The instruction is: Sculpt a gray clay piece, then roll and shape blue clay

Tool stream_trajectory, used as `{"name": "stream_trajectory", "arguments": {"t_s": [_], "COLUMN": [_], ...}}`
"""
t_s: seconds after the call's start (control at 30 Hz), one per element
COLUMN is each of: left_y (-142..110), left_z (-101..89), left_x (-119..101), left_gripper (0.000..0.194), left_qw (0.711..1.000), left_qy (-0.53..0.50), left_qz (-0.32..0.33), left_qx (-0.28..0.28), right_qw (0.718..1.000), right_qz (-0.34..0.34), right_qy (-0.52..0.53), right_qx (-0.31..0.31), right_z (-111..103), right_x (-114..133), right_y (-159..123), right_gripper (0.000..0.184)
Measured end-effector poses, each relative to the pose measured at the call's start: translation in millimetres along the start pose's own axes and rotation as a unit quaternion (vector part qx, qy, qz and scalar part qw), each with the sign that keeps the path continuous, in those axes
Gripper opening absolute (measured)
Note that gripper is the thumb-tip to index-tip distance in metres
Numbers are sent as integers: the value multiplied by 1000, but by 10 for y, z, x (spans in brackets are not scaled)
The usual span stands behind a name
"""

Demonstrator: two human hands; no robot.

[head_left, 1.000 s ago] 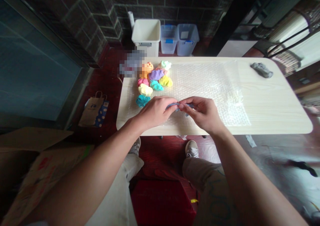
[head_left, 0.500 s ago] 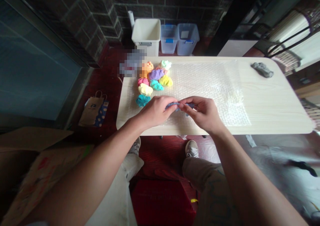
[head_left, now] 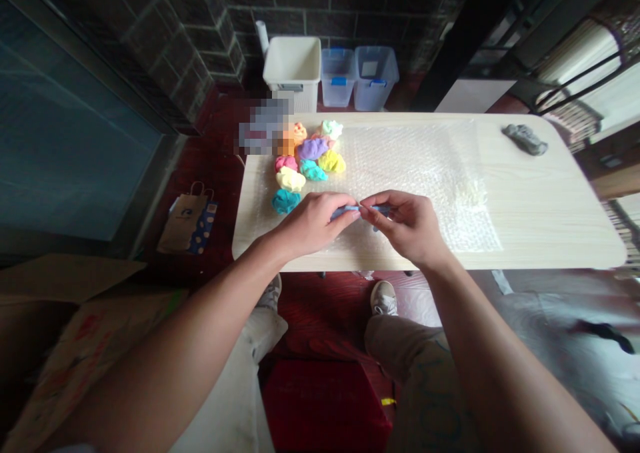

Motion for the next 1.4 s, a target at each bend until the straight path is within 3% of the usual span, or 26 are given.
{"name": "stream_trajectory", "arguments": {"t_s": [0.23,0.5,0.77,1.0,1.23,1.4], "left_y": [-13,4,6,3,4,-2], "left_z": [7,22,-8,75,-3,56], "left_x": [7,-2,3,80,42,105], "left_gripper": [18,28,23,33,24,31], "left_qw": [999,998,999,991,995,989], "left_qy": [42,-40,-35,-97,-80,-121], "left_qz": [22,-34,-27,-61,-50,-72], "left_qx": [-3,38,15,70,38,53], "right_qw": [999,1000,999,999,999,999], "right_qz": [-3,-6,-5,-16,-9,-9], "right_qy": [-41,-12,-34,-46,-32,-35], "right_qx": [19,7,23,3,26,7], "right_z": [19,12,30,1,40,-5], "right_x": [-7,-20,33,60,52,42], "right_y": [-6,-14,-17,-30,-18,-26], "right_gripper": [24,22,26,23,28,28]}}
Point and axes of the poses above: each hand's wrist, its own y-axis towards the middle knuckle, its own z-axis out of the palm, x = y × z, the point moved 9 cm from there along y, towards the middle knuckle, and after that the axes turned 3 degrees about y, right-handed, at the moved point
